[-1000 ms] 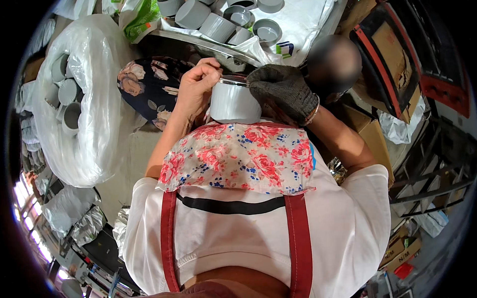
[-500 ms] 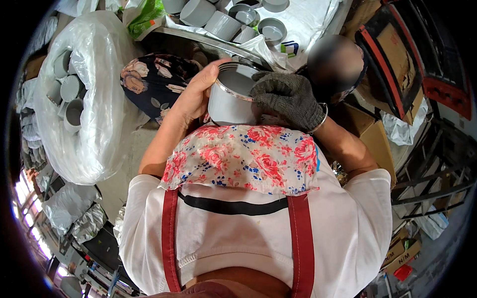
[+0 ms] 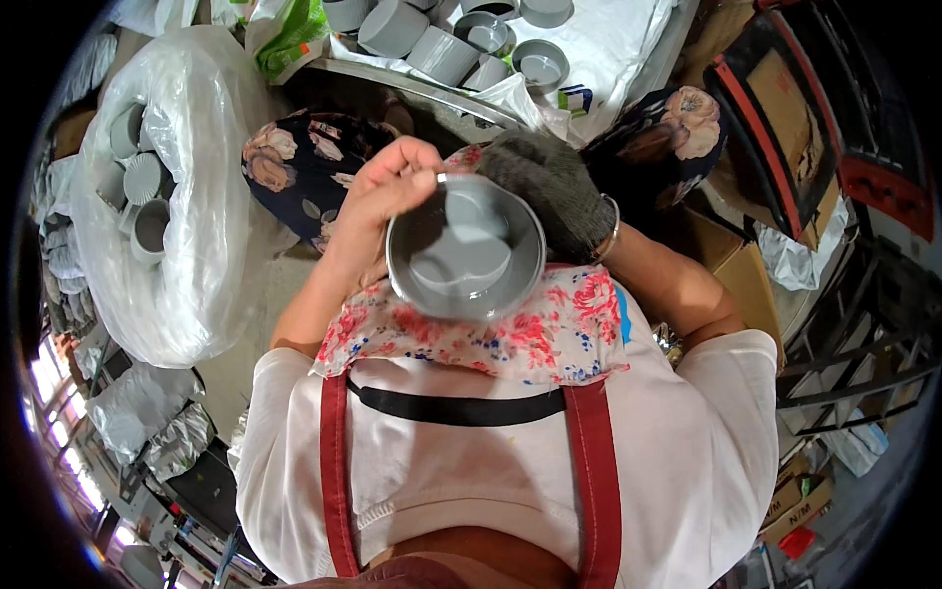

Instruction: The person assembles metal components by picking up grey cylindrical parts, placing a circular metal band around the top of each, and using a small hand tool to secure or check the fit before placing them aside.

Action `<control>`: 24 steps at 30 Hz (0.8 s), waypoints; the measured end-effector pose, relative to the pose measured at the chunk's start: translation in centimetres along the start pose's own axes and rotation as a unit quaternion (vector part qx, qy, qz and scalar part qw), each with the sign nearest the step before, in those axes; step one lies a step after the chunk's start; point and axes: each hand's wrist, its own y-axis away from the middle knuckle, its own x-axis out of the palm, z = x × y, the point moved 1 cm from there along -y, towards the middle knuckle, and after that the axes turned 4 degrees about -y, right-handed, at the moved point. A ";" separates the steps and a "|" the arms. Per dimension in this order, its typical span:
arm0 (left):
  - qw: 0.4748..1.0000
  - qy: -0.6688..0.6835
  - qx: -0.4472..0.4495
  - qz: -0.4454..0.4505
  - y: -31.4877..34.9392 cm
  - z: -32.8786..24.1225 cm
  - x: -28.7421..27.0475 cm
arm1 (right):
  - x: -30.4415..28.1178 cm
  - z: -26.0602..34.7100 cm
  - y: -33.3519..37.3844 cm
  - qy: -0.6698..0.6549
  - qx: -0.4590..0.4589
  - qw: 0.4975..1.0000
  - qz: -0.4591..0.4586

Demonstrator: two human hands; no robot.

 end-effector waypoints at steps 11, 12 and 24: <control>0.840 -0.127 0.394 -0.349 7.4 -9.0 -6.6 | -7.1 -5.2 -9.2 0.570 -0.292 0.758 -0.126; 0.709 -0.130 0.440 -0.536 9.8 -10.7 -6.8 | -9.5 -8.2 -11.6 0.636 -0.080 0.764 -0.078; 0.769 -0.236 0.379 -0.458 5.5 -8.0 -10.3 | -12.2 -19.8 -20.0 0.722 0.118 0.627 0.268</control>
